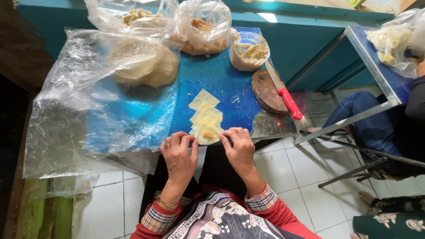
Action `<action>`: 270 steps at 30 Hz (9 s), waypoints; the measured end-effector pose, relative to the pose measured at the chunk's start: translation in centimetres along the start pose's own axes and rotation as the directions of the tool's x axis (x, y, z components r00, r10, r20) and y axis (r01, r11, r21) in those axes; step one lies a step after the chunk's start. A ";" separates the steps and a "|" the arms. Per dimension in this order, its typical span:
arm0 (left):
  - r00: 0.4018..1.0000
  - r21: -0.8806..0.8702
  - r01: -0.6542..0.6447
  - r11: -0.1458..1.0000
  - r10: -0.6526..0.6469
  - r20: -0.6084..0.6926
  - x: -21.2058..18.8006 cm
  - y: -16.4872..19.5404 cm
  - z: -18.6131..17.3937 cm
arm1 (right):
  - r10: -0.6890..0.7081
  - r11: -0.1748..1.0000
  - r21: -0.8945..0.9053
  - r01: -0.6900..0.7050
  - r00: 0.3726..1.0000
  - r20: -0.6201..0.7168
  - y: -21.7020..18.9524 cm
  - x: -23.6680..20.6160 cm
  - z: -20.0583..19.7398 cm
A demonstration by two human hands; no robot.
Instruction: The person spoons filling from a plastic container onto thin square dough wrappers on a blue table, folds the wrappers over the filling, and places the folded pieces aside. They then gather and stack the larger folded dough sheets into a pile on the table.
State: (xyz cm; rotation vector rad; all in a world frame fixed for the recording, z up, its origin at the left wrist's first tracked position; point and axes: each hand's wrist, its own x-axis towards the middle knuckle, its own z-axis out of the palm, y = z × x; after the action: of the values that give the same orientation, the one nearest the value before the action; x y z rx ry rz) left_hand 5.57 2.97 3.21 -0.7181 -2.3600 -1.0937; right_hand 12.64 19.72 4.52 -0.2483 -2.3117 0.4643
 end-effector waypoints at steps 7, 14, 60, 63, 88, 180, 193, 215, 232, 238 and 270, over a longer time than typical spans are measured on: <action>1.000 -0.030 -0.001 1.000 0.000 -0.023 0.3 0.5 0.5 | 0.081 0.983 0.163 -0.086 0.996 0.037 0.0 0.3 0.4; 0.994 -0.082 -0.095 0.992 0.090 -0.063 0.1 0.5 1.0 | 0.110 0.932 0.344 -0.117 0.993 0.037 -0.1 -0.3 1.5; 0.984 -0.148 -0.155 0.977 0.167 0.069 2.7 -0.6 1.3 | -0.278 0.951 0.229 0.209 0.901 0.332 2.0 4.8 1.5; 0.980 -0.066 -0.156 0.986 0.162 0.112 2.8 -0.6 1.3 | -0.213 0.948 0.306 0.092 0.896 0.389 2.6 5.6 2.2; 0.965 0.008 -0.143 0.990 0.138 0.223 4.8 -1.2 2.5 | -0.353 0.934 0.033 0.356 0.906 0.234 0.6 4.9 1.2; 0.993 -0.385 -0.034 0.922 0.074 0.090 4.1 -1.7 1.0 | -0.021 0.902 0.392 -0.179 0.890 0.456 11.8 22.7 5.4; 0.940 -0.204 -0.274 0.940 0.306 0.148 4.9 -1.0 0.9 | -0.350 0.935 0.036 0.353 0.897 0.270 3.4 7.0 -1.6; 0.988 -0.389 -0.106 0.915 0.142 0.064 4.0 -2.3 -0.1 | -0.245 0.969 0.015 0.245 0.969 -0.011 7.7 21.7 3.8; 0.993 -0.089 -0.017 0.996 0.028 0.118 2.9 -1.3 -0.2 | 0.129 0.991 -0.018 -0.131 0.927 0.351 2.6 6.4 -2.2; 0.990 -0.025 0.032 0.999 -0.028 0.137 2.9 -0.7 0.4 | 0.130 0.988 0.058 -0.142 0.975 0.183 0.8 2.0 -1.3; 0.975 -0.558 0.044 0.828 0.087 0.206 4.1 -1.4 1.2 | -0.243 0.970 0.076 0.233 0.954 0.178 0.0 2.3 1.0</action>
State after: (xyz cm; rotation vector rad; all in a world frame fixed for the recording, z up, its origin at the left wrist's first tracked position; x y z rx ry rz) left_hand 1.40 4.22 4.12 -1.1170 -2.1920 -1.8167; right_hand 10.33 20.22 5.37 0.1055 -2.4671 0.4420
